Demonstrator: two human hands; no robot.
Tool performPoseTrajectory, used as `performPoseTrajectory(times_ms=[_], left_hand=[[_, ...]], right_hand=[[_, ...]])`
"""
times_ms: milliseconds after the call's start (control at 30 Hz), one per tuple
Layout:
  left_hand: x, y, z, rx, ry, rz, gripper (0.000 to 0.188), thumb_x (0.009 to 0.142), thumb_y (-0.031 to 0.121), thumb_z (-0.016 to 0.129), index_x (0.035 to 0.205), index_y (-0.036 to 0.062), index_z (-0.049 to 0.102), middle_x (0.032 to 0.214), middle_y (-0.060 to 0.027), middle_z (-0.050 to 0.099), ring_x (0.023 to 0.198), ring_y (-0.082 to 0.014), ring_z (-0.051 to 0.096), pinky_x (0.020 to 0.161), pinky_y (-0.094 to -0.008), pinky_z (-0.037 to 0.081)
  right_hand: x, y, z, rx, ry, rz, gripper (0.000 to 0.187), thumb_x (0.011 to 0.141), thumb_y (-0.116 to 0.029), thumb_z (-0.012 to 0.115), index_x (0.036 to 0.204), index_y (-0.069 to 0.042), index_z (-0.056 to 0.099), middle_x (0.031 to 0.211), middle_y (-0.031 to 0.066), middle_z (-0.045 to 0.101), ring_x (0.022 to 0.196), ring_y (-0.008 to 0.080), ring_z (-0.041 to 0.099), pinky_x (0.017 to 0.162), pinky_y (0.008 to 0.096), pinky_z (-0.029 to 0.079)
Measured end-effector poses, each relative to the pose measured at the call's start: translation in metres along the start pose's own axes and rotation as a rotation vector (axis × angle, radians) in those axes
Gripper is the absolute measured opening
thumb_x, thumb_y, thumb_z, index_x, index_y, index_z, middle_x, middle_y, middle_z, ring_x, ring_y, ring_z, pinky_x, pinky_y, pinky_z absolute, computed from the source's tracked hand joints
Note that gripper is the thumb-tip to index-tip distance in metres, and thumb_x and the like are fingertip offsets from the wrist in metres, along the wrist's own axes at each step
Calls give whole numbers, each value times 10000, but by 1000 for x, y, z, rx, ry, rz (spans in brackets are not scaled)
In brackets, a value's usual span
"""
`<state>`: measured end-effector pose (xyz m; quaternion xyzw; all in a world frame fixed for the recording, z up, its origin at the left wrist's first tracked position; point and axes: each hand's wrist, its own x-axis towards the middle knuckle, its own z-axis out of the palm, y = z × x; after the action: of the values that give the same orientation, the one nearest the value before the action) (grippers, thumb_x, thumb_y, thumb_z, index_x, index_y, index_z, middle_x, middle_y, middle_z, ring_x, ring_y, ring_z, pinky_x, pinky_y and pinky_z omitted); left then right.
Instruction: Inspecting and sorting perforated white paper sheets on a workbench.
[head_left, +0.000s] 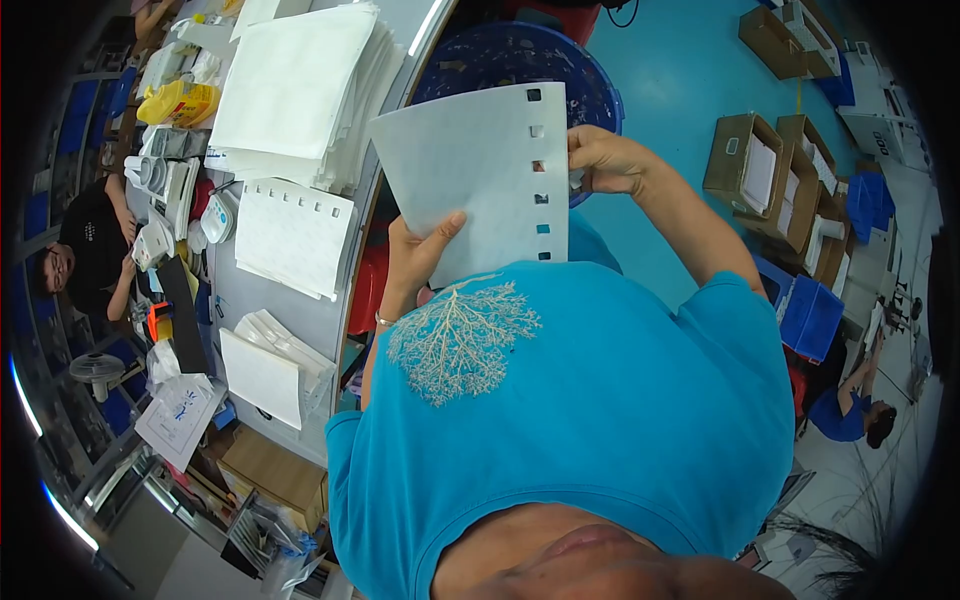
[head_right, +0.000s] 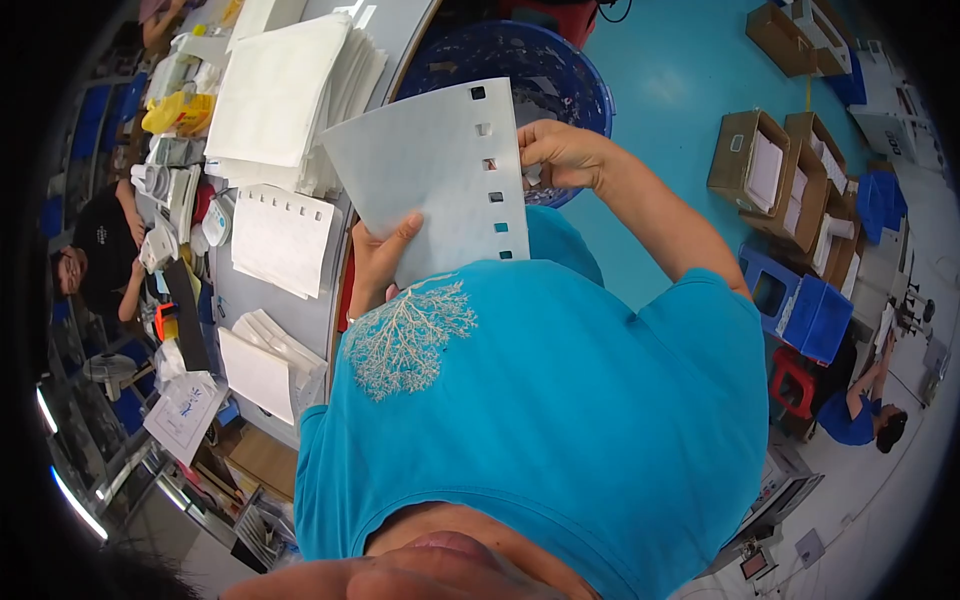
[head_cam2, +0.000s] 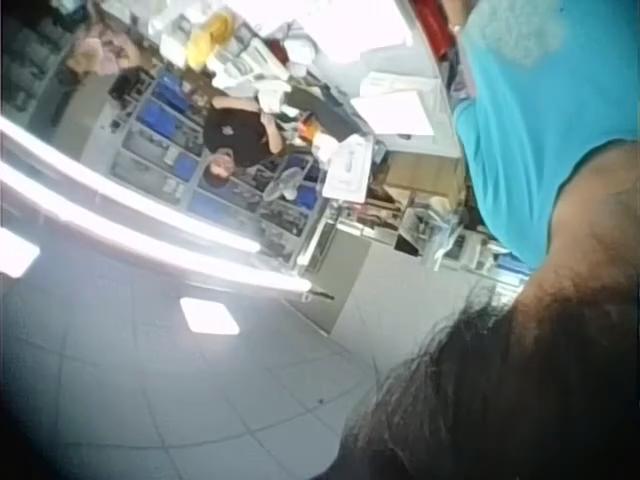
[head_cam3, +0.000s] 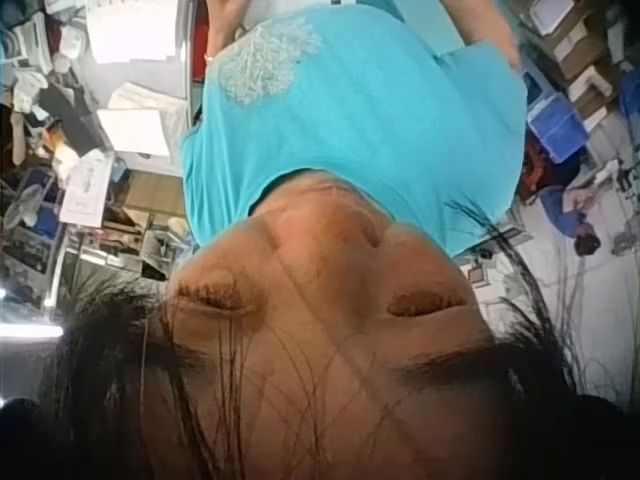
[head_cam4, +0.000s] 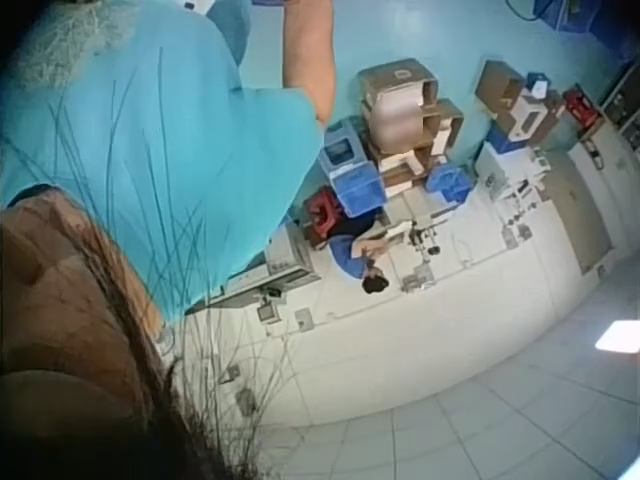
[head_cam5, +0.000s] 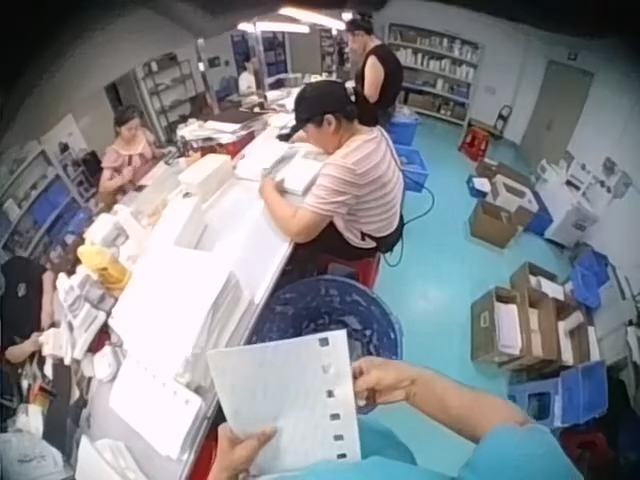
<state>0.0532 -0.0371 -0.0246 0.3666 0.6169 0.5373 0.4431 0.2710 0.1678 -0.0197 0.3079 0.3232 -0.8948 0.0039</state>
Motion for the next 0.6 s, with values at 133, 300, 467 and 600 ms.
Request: performPoseTrajectory(times_ms=[133, 300, 467, 600], left_hand=[[1, -4, 1, -161, 1, -46, 260, 806, 193, 751, 954, -7, 673, 886, -73, 685, 795, -130, 625, 721, -266, 491], [-4, 5, 0, -71, -4, -25, 249, 815, 197, 742, 941, -7, 678, 873, -76, 687, 784, -127, 626, 699, -263, 493], [-1, 17, 4, 55, -52, 53, 252, 824, 209, 734, 940, -8, 681, 849, -76, 689, 768, -124, 627, 674, -259, 493], [-1, 6, 5, -34, 11, -31, 272, 821, 208, 737, 969, -9, 669, 870, -76, 683, 779, -132, 629, 687, -263, 495]], right_hand=[[-9, -5, 13, -120, -27, -129, 338, 761, -86, 715, 1066, 39, 638, 965, 137, 682, 878, 204, 668, 806, 363, 540], [-10, 2, 17, -147, 14, -200, 381, 785, -135, 724, 1112, 29, 617, 951, 124, 686, 891, 189, 664, 798, 356, 545], [-11, -8, 28, -254, 259, -36, 318, 878, -158, 626, 1148, 6, 591, 1018, 118, 669, 837, 161, 670, 685, 301, 557], [-2, -3, 12, 43, 86, -222, 388, 913, -228, 563, 1221, 7, 545, 1077, 106, 654, 941, 182, 654, 796, 350, 549]])
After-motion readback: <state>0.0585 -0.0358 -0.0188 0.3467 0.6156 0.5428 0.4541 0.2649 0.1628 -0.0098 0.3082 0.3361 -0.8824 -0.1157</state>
